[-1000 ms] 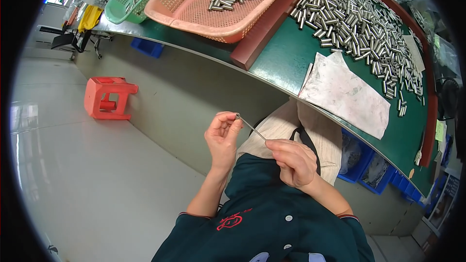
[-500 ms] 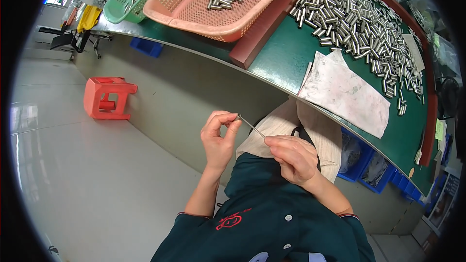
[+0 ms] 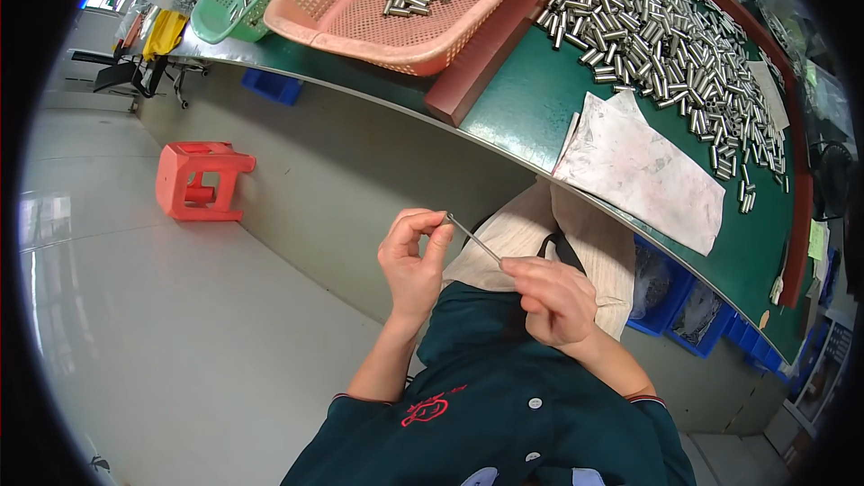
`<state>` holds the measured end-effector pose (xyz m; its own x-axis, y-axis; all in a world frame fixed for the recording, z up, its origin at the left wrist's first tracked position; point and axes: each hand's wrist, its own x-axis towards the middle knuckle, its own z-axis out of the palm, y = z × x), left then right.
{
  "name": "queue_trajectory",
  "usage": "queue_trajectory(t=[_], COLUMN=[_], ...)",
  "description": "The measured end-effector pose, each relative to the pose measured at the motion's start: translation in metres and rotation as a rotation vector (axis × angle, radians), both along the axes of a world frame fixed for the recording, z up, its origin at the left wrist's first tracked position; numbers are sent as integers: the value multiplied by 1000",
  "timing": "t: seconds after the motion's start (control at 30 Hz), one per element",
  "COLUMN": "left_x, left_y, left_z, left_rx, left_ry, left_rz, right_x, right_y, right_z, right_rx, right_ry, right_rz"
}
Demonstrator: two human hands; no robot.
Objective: The recorder uses a thin metal pick to inspect and handle small metal hardware cylinders on a manufacturing workbench.
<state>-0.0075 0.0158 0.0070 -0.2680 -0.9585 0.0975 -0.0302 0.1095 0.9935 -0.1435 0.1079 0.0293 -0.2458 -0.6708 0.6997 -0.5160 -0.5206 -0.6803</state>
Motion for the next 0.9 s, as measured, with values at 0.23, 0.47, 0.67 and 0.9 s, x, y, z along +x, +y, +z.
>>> queue_trajectory(t=[0.23, 0.47, 0.67, 0.9], left_x=[2, 9, 9, 9], left_y=[-1, -9, -3, -3], left_z=[4, 2, -4, -6], left_rx=[106, 47, 431, 431], left_ry=[-5, 96, 420, 379], left_rz=[-58, -19, -239, -300], right_x=[-7, -5, 0, -1], right_y=[4, 8, 6, 4], right_z=[3, 7, 5, 8], right_rx=[-15, -68, -21, -4], right_ry=[112, -241, -191, -168], right_rz=[114, -138, -40, -29])
